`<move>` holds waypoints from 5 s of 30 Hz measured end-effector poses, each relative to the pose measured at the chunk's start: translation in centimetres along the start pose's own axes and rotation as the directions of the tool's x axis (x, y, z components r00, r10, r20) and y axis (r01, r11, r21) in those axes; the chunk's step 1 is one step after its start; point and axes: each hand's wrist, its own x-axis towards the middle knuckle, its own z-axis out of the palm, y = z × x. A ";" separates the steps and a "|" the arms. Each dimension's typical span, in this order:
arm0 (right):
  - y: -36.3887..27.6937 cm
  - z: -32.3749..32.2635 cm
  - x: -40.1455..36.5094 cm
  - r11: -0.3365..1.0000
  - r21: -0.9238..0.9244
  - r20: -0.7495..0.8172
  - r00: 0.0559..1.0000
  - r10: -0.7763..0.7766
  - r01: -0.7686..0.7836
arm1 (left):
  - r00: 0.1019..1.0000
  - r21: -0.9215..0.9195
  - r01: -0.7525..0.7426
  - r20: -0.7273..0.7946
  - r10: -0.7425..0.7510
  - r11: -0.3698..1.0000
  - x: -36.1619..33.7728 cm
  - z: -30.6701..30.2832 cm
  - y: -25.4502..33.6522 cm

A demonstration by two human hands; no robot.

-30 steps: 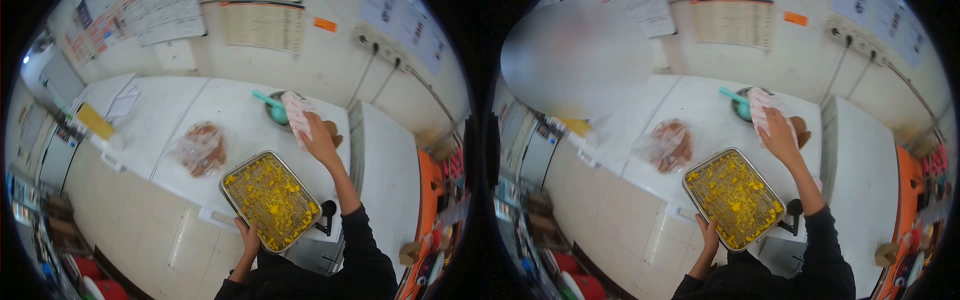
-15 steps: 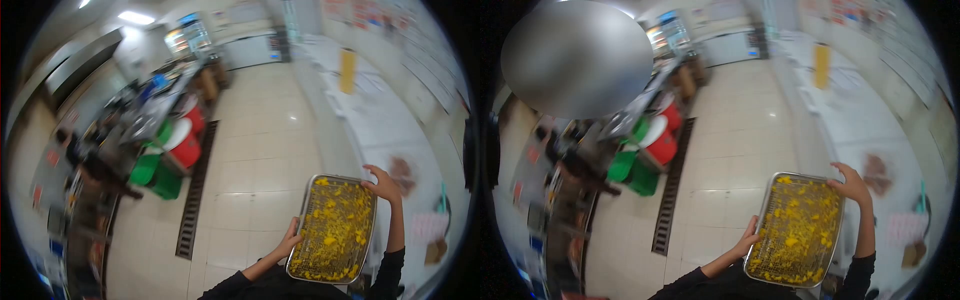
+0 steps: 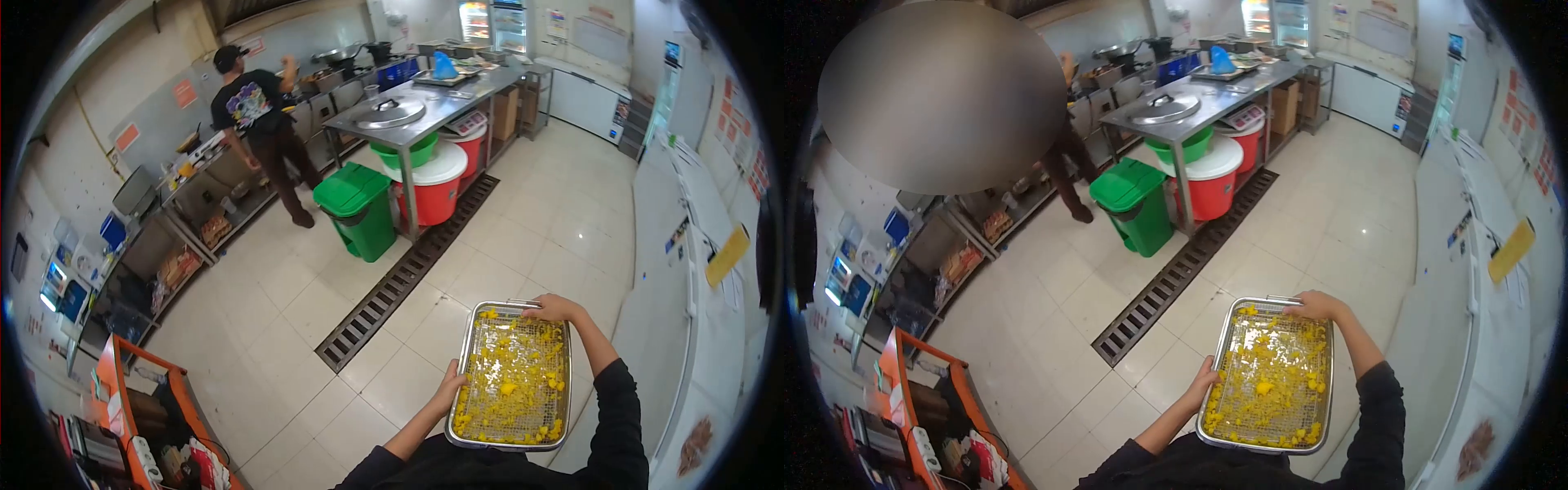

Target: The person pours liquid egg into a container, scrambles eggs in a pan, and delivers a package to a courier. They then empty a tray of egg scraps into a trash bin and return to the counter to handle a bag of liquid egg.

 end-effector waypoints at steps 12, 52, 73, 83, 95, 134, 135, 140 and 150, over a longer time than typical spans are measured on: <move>-9.5 -10.3 38.4 0.972 0.158 -0.128 0.980 -0.155 0.175 | 0.963 -0.695 -0.269 -0.205 0.175 0.667 17.3 -24.5 19.6; -58.7 -0.7 87.3 0.887 0.461 -0.114 0.990 0.085 -0.024 | 0.568 -0.114 -0.457 -0.800 0.191 0.882 20.4 -82.9 55.0; -52.0 3.5 89.2 0.773 0.632 -0.162 0.985 0.058 0.058 | 0.713 -0.208 -0.211 -0.702 0.004 0.955 24.7 -82.3 55.3; -41.9 1.0 88.8 0.636 0.765 -0.206 0.900 0.385 -0.097 | 0.870 -0.208 -0.019 -0.485 -0.087 0.978 37.7 -81.3 55.0; -28.0 4.6 90.2 0.316 0.875 -0.195 0.329 0.924 -0.367 | 0.897 -0.007 0.141 -0.423 -0.130 0.990 60.1 -78.0 54.0; -37.5 -9.1 97.0 0.974 -0.144 -0.624 0.780 0.050 -0.177 | 0.794 0.098 0.498 -0.450 -0.408 0.862 68.1 -70.6 52.7; -37.1 -8.9 97.0 0.972 -0.123 -0.567 0.818 0.097 -0.201 | 0.804 0.069 0.513 -0.386 -0.452 0.855 68.3 -71.3 52.3; -36.5 -10.2 96.4 0.947 0.035 -0.473 0.830 0.297 -0.319 | 0.755 0.083 0.564 -0.455 -0.472 0.822 67.0 -71.0 51.6; -36.8 -11.8 96.0 0.965 0.005 -0.563 0.797 0.219 -0.262 | 0.766 0.007 0.563 -0.378 -0.519 0.826 67.3 -70.6 51.0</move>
